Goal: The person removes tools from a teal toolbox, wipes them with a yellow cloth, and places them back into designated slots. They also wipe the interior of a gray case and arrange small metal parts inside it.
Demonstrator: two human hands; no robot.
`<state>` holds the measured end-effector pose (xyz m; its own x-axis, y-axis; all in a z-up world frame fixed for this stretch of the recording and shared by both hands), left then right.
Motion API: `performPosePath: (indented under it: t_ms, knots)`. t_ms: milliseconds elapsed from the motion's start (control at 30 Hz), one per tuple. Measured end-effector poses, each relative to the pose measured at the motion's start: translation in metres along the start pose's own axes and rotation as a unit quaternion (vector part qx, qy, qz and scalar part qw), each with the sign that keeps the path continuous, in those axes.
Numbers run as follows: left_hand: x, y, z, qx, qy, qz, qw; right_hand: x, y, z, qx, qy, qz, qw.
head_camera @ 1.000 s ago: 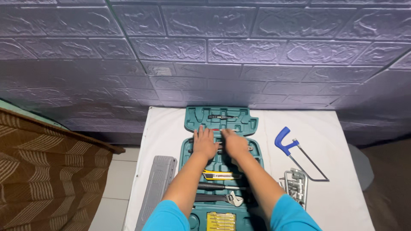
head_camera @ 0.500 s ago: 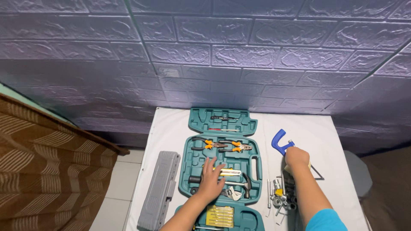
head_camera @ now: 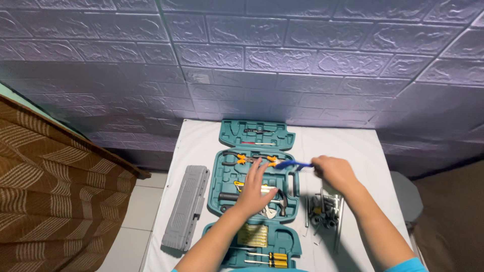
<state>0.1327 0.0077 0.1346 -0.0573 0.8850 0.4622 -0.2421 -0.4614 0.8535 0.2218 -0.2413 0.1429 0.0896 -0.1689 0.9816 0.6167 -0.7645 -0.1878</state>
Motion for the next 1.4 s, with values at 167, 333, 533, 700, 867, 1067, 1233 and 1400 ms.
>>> performPosePath:
  t_ms: [167, 333, 533, 700, 867, 1067, 1233, 1400]
  knots:
    - [-0.017, -0.001, 0.003, 0.083, -0.173, 0.015, 0.981, 0.023, -0.095, -0.008, 0.133, 0.000, 0.118, 0.984]
    - [-0.037, -0.054, -0.018, 0.266, -0.151, -0.236, 0.922, 0.072, -0.089, -0.028, 0.008, 0.336, 0.100, 0.937]
    - [-0.079, -0.100, -0.041, 0.370, -0.096, -0.406, 0.830, -0.020, -0.129, -0.011, -0.226, 0.251, 0.433, 0.836]
    - [-0.068, -0.075, -0.048, 0.364, -0.027, -0.490, 0.791, -0.008, -0.200, -0.012, -0.001, 0.334, 0.313, 0.889]
    - [-0.055, -0.046, -0.055, 0.442, -0.117, -0.655, 0.602, 0.003, -0.240, -0.028, 0.144, 0.289, 0.196, 0.926]
    - [-0.026, -0.064, -0.032, 0.349, -0.092, -0.660, 0.659, -0.010, -0.259, -0.058, 0.212, 0.252, 0.166, 0.929]
    - [-0.023, -0.060, -0.046, 0.355, -0.039, -0.598, 0.717, -0.013, -0.178, -0.059, -0.042, 0.224, 0.328, 0.917]
    - [-0.030, -0.035, -0.063, 0.419, -0.036, -0.612, 0.670, 0.017, -0.203, -0.055, 0.111, 0.322, 0.227, 0.912]
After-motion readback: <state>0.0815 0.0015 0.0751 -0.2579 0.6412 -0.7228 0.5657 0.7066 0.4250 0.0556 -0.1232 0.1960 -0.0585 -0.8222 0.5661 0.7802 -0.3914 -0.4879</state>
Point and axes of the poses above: each hand's wrist, its own z-axis towards the middle knuckle, its own x-axis out of the back of the hand, y = z × x, the point moved 8 cm from there along z, towards the middle knuckle, and after that the axes turned 14 degrees about x, right-handed, at the moved point
